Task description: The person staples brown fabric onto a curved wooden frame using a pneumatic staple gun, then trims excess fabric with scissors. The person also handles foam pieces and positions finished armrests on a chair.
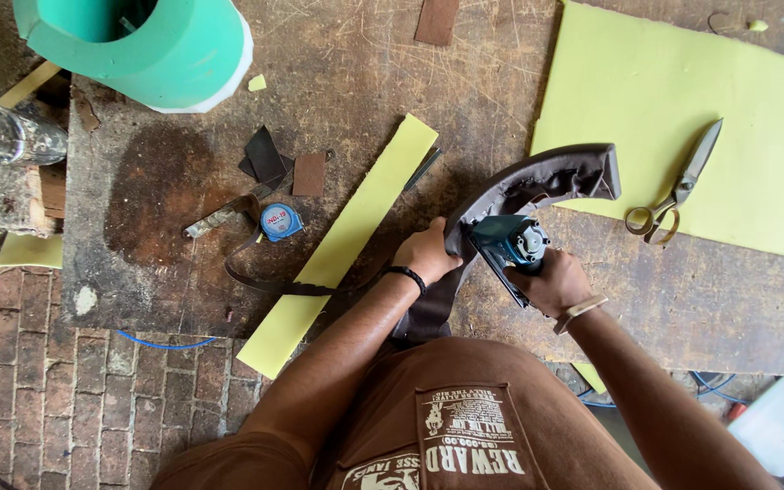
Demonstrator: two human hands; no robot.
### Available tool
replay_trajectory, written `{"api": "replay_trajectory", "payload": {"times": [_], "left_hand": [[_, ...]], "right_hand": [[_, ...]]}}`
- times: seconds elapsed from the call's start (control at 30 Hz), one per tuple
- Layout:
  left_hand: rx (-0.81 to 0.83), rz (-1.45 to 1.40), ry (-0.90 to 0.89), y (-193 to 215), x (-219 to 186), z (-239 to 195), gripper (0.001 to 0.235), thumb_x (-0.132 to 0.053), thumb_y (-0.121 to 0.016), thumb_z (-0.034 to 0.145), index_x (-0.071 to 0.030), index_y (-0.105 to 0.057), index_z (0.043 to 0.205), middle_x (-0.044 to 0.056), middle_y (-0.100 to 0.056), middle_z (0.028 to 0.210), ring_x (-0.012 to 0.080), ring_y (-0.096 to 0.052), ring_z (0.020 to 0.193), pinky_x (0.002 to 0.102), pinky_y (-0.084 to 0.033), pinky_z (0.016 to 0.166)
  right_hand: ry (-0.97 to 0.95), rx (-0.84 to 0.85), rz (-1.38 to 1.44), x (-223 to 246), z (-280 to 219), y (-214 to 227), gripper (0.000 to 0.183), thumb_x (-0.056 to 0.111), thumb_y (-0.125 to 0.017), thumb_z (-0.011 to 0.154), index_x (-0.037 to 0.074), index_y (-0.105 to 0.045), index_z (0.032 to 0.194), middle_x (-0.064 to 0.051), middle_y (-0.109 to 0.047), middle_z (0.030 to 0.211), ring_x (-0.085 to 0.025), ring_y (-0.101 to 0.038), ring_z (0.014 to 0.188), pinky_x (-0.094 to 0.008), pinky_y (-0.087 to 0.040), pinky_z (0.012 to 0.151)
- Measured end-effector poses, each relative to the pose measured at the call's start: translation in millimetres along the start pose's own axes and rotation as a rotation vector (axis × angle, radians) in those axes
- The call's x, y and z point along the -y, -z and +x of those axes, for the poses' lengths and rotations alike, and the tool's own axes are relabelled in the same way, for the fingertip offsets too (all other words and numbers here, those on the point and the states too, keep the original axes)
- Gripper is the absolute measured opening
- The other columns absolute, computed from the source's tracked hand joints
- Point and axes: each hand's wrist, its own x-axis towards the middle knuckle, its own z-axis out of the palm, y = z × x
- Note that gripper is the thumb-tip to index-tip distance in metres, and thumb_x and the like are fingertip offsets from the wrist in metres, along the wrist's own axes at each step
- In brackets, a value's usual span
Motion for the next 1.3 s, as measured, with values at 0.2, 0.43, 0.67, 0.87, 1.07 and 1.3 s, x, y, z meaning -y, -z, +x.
{"api": "replay_trajectory", "payload": {"times": [0.2, 0.43, 0.67, 0.87, 1.07, 1.3], "left_hand": [[0.024, 0.042, -0.010, 4, -6, -3, 0.067, -0.036, -0.084, 0.081, -0.003, -0.047, 0.127, 0.022, -0.073, 0.104, 0.0378, -0.072, 0.100, 0.046, -0.058, 0.086], [0.108, 0.040, 0.040, 27, -25, -24, 0.070, -0.035, -0.087, 0.078, -0.001, -0.047, 0.124, 0.021, -0.074, 0.103, 0.0336, -0.074, 0.096, 0.043, -0.059, 0.086], [0.175, 0.024, -0.075, 22, -10, -34, 0.109, -0.033, -0.099, 0.066, 0.005, -0.030, 0.141, 0.027, -0.066, 0.116, 0.0349, -0.067, 0.107, 0.040, -0.054, 0.096], [-0.056, -0.575, -0.171, 4, 13, -36, 0.075, -0.008, -0.077, 0.077, -0.011, -0.049, 0.147, 0.015, -0.076, 0.117, 0.0289, -0.075, 0.106, 0.039, -0.058, 0.093], [-0.235, -0.400, -0.077, 3, -46, 10, 0.075, -0.012, -0.065, 0.085, -0.026, -0.041, 0.155, 0.013, -0.075, 0.111, 0.0293, -0.076, 0.096, 0.041, -0.061, 0.080], [-0.306, -0.513, -0.364, -33, -53, 42, 0.080, -0.017, -0.062, 0.093, -0.019, -0.025, 0.163, 0.022, -0.049, 0.154, 0.0336, -0.053, 0.135, 0.043, -0.046, 0.110]], "right_hand": [[-0.069, 0.104, 0.074, 2, -5, 2, 0.044, 0.046, -0.075, 0.090, 0.001, -0.073, 0.090, -0.014, -0.074, 0.074, -0.024, -0.069, 0.059, -0.039, -0.059, 0.054], [0.022, 0.081, 0.040, 12, -17, -6, 0.040, 0.041, -0.075, 0.089, 0.001, -0.074, 0.083, -0.011, -0.073, 0.067, -0.020, -0.069, 0.053, -0.038, -0.060, 0.055], [0.016, 0.102, 0.083, 4, -24, -5, 0.044, 0.045, -0.076, 0.086, 0.002, -0.072, 0.084, -0.012, -0.074, 0.067, -0.019, -0.067, 0.053, -0.037, -0.058, 0.052], [-0.069, -0.114, -0.038, -31, -38, -12, 0.046, 0.045, -0.074, 0.088, 0.004, -0.070, 0.109, -0.013, -0.073, 0.082, -0.026, -0.071, 0.064, -0.041, -0.062, 0.058], [0.168, -0.545, 0.023, -56, -41, -21, 0.068, 0.035, -0.078, 0.077, 0.002, -0.061, 0.134, -0.024, -0.068, 0.109, -0.037, -0.070, 0.096, -0.047, -0.060, 0.078], [-0.259, 0.032, 1.451, 15, 47, -71, 0.049, 0.046, -0.052, 0.109, 0.000, -0.064, 0.121, -0.010, -0.067, 0.094, -0.023, -0.061, 0.085, -0.038, -0.050, 0.078]]}}
